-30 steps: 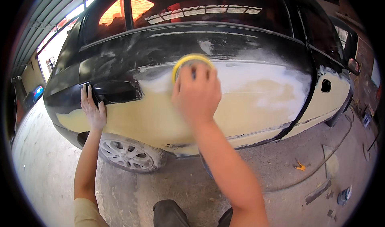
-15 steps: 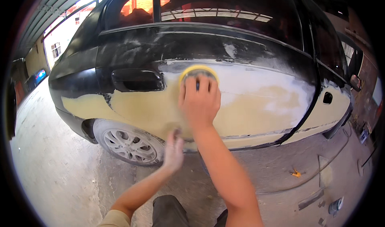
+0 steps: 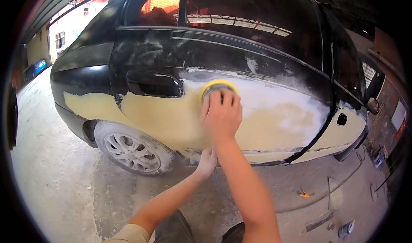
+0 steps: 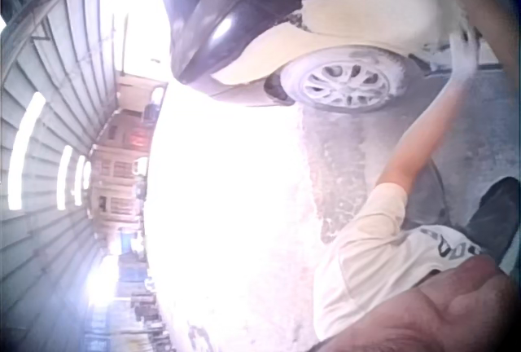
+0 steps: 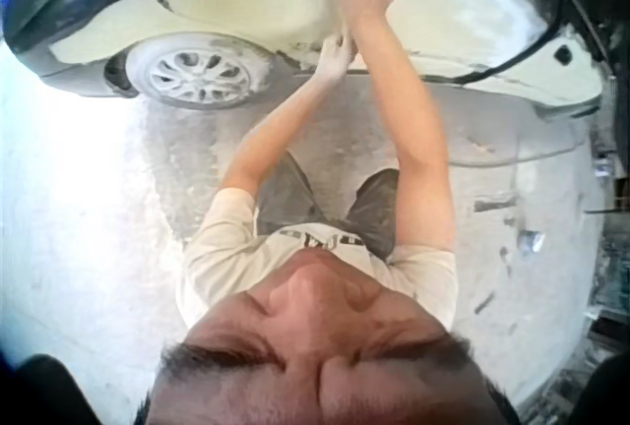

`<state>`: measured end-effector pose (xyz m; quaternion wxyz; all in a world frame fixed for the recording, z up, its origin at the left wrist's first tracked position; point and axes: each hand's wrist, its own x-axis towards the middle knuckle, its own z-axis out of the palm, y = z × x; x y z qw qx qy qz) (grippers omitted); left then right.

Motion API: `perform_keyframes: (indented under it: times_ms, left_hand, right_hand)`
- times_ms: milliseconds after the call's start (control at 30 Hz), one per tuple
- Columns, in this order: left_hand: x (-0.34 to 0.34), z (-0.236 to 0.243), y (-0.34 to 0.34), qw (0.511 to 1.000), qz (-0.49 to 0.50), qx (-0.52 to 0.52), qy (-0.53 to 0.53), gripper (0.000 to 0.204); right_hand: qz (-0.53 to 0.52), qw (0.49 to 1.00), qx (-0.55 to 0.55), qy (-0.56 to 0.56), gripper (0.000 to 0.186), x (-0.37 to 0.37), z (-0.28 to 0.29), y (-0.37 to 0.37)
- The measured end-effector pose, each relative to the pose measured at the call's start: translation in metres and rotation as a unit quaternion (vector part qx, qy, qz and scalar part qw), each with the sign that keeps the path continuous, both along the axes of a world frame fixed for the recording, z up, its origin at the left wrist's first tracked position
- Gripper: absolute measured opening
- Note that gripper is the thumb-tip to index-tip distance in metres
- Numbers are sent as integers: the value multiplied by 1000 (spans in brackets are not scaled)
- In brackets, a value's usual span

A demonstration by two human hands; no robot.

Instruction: The person uses a pneumatic orbital sander to smooth the body filler on the side door and rear quarter panel of a car. They move the sander in circular and sweeping motions across the surface, generating dust.

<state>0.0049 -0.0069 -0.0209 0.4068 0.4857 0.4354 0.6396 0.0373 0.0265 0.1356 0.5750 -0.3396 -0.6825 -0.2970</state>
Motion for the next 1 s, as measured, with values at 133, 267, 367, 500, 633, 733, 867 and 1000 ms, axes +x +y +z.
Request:
perform_keyframes:
  times_ms: [133,267,367,500,633,733,867,1000]
  left_hand:
    - [10,2,-6,993,-42,-7,-113,53]
    - [-13,38,-2,985,-82,-10,-148,59]
    - [-11,68,-9,982,-100,-5,-158,62]
    - [-3,45,-4,993,-78,-3,-91,64]
    - [7,2,6,993,-41,-33,-108,60]
    - [15,5,2,992,19,-45,-115,61]
    - [3,22,5,998,33,-21,-49,61]
    - [2,60,2,988,-34,-72,-129,63]
  right_hand:
    - [49,997,41,-47,18,-2,-4,-5]
    - [52,998,24,-21,20,-10,34,-4]
    - [35,999,14,2,20,-2,39,2]
    - [39,999,12,9,18,10,20,4]
    - [88,995,44,-9,15,16,-8,4]
    - [95,994,51,-12,14,16,-17,4]
    - [99,994,43,-9,14,7,3,3]
    - [68,997,33,13,16,11,37,8]
